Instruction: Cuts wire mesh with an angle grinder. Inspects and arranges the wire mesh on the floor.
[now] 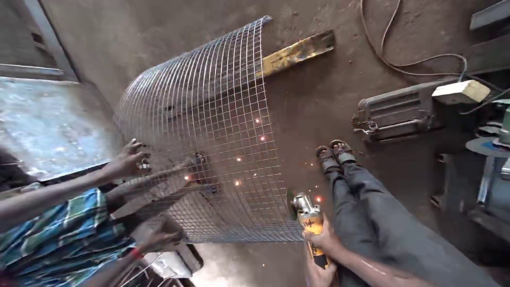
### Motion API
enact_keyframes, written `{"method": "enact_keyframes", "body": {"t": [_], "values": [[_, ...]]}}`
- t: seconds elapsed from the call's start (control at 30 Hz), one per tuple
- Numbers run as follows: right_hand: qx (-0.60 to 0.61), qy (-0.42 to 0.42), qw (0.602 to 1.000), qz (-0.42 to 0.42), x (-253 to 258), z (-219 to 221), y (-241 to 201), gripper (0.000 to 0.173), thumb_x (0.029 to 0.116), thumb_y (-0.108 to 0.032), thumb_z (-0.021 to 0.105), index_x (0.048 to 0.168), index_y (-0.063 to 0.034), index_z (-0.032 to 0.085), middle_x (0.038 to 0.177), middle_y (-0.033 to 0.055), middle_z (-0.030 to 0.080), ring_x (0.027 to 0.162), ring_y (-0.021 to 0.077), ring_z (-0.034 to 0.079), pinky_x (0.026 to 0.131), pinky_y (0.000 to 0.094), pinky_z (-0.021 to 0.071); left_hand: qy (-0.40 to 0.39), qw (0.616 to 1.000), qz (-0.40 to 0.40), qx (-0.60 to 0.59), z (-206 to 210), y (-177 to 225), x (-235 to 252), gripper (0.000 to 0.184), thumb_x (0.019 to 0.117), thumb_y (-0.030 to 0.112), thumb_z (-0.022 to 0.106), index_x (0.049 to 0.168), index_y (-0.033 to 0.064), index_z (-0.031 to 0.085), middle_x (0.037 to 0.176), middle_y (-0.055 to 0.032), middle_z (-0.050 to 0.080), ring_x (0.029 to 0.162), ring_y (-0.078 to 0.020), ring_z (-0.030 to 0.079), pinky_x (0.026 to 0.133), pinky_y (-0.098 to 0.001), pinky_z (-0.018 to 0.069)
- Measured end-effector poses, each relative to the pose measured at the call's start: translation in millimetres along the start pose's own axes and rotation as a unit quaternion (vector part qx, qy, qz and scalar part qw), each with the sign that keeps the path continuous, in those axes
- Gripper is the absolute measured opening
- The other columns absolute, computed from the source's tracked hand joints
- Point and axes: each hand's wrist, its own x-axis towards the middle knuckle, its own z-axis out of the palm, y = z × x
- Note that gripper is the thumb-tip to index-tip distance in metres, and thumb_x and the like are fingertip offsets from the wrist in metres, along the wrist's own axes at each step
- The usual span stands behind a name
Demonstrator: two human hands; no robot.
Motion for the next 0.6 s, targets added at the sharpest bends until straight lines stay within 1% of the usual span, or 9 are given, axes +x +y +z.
{"method": "enact_keyframes", "body": {"t": [0.07, 0.1, 0.17, 0.23, 0.3, 0.4, 0.47, 0.53, 0.6], "values": [[-0.010, 0.006, 1.000, -0.027, -0.5, -1.9, -5.8, 0.112, 0.0706, -0.049, 0.086, 0.154, 0.0030, 0.032, 0.134, 0.0208, 0.062, 0.122, 0.0268, 0.063, 0.107, 0.0440, 0.0505, 0.001, 0.999, 0.033, -0.006, -3.2, 8.0, 1.6, 0.118, 0.0643, 0.022, 0.088, 0.156, -0.0097, 0.022, 0.146, -0.0297, 0.050, 0.131, -0.0333, 0.055, 0.110, -0.0473, 0.0469], [-0.012, 0.014, 0.999, -0.037, -0.1, -1.8, -6.9, 0.112, 0.0697, -0.050, 0.086, 0.154, 0.0036, 0.033, 0.133, 0.0211, 0.063, 0.121, 0.0270, 0.064, 0.106, 0.0442, 0.0508, 0.011, 0.999, 0.043, -0.010, -2.9, 11.4, 2.3, 0.117, 0.0624, 0.019, 0.089, 0.155, -0.0125, 0.024, 0.145, -0.0319, 0.050, 0.132, -0.0352, 0.055, 0.111, -0.0475, 0.0459], [-0.011, 0.024, 0.999, -0.045, -1.8, -1.9, -9.2, 0.108, 0.0678, -0.049, 0.086, 0.150, 0.0022, 0.039, 0.128, 0.0193, 0.065, 0.117, 0.0260, 0.066, 0.102, 0.0443, 0.0532, 0.018, 0.999, 0.038, 0.008, -2.5, 11.0, 1.4, 0.116, 0.0631, 0.022, 0.089, 0.154, -0.0116, 0.026, 0.143, -0.0295, 0.053, 0.129, -0.0322, 0.057, 0.110, -0.0448, 0.0474], [-0.003, 0.017, 0.999, -0.045, -6.5, -2.0, -15.9, 0.108, 0.0683, -0.046, 0.086, 0.151, 0.0024, 0.036, 0.128, 0.0188, 0.065, 0.117, 0.0249, 0.066, 0.102, 0.0434, 0.0535, -0.003, 1.000, 0.000, 0.019, -11.6, 29.4, -2.9, 0.116, 0.0668, 0.022, 0.090, 0.158, -0.0073, 0.023, 0.137, -0.0289, 0.058, 0.122, -0.0347, 0.063, 0.104, -0.0508, 0.0508], [0.002, 0.020, 0.999, -0.042, -6.4, -2.8, -22.4, 0.112, 0.0678, -0.045, 0.087, 0.153, 0.0037, 0.033, 0.131, 0.0207, 0.064, 0.119, 0.0263, 0.064, 0.104, 0.0436, 0.0521, 0.005, 1.000, 0.024, -0.003, -12.3, 34.1, 0.9, 0.118, 0.0609, 0.016, 0.087, 0.157, -0.0092, 0.023, 0.136, -0.0315, 0.058, 0.120, -0.0378, 0.063, 0.103, -0.0532, 0.0509], [0.005, 0.025, 0.999, -0.048, -6.8, -1.8, -25.0, 0.113, 0.0673, -0.048, 0.087, 0.153, 0.0038, 0.034, 0.131, 0.0195, 0.064, 0.119, 0.0246, 0.065, 0.104, 0.0421, 0.0526, 0.015, 0.998, 0.058, -0.008, -12.5, 26.3, 3.2, 0.113, 0.0652, 0.015, 0.087, 0.155, -0.0117, 0.024, 0.137, -0.0318, 0.057, 0.120, -0.0347, 0.063, 0.101, -0.0478, 0.0532], [0.012, 0.019, 0.999, -0.046, -7.1, -2.2, -27.3, 0.111, 0.0680, -0.047, 0.087, 0.152, 0.0031, 0.035, 0.129, 0.0193, 0.065, 0.118, 0.0251, 0.066, 0.103, 0.0433, 0.0529, 0.005, 0.998, 0.052, -0.016, -14.4, 29.0, 3.4, 0.114, 0.0662, 0.014, 0.087, 0.156, -0.0119, 0.021, 0.139, -0.0329, 0.054, 0.123, -0.0366, 0.061, 0.103, -0.0487, 0.0513], [0.017, 0.020, 0.999, -0.044, -7.0, -2.4, -29.2, 0.108, 0.0683, -0.046, 0.086, 0.151, 0.0022, 0.037, 0.127, 0.0178, 0.066, 0.116, 0.0239, 0.066, 0.102, 0.0423, 0.0541, -0.003, 0.999, 0.028, -0.027, -16.1, 36.2, 3.2, 0.118, 0.0626, 0.012, 0.087, 0.158, -0.0074, 0.020, 0.139, -0.0317, 0.055, 0.123, -0.0384, 0.061, 0.103, -0.0533, 0.0511], [0.011, 0.017, 0.999, -0.026, -9.8, -6.4, -37.6, 0.107, 0.0730, -0.044, 0.085, 0.153, 0.0051, 0.034, 0.134, 0.0227, 0.061, 0.123, 0.0278, 0.062, 0.106, 0.0436, 0.0496, -0.009, 1.000, 0.015, -0.017, -16.7, 41.5, 3.2, 0.115, 0.0642, 0.014, 0.087, 0.157, -0.0094, 0.022, 0.136, -0.0330, 0.057, 0.122, -0.0404, 0.062, 0.103, -0.0553, 0.0505]]}}
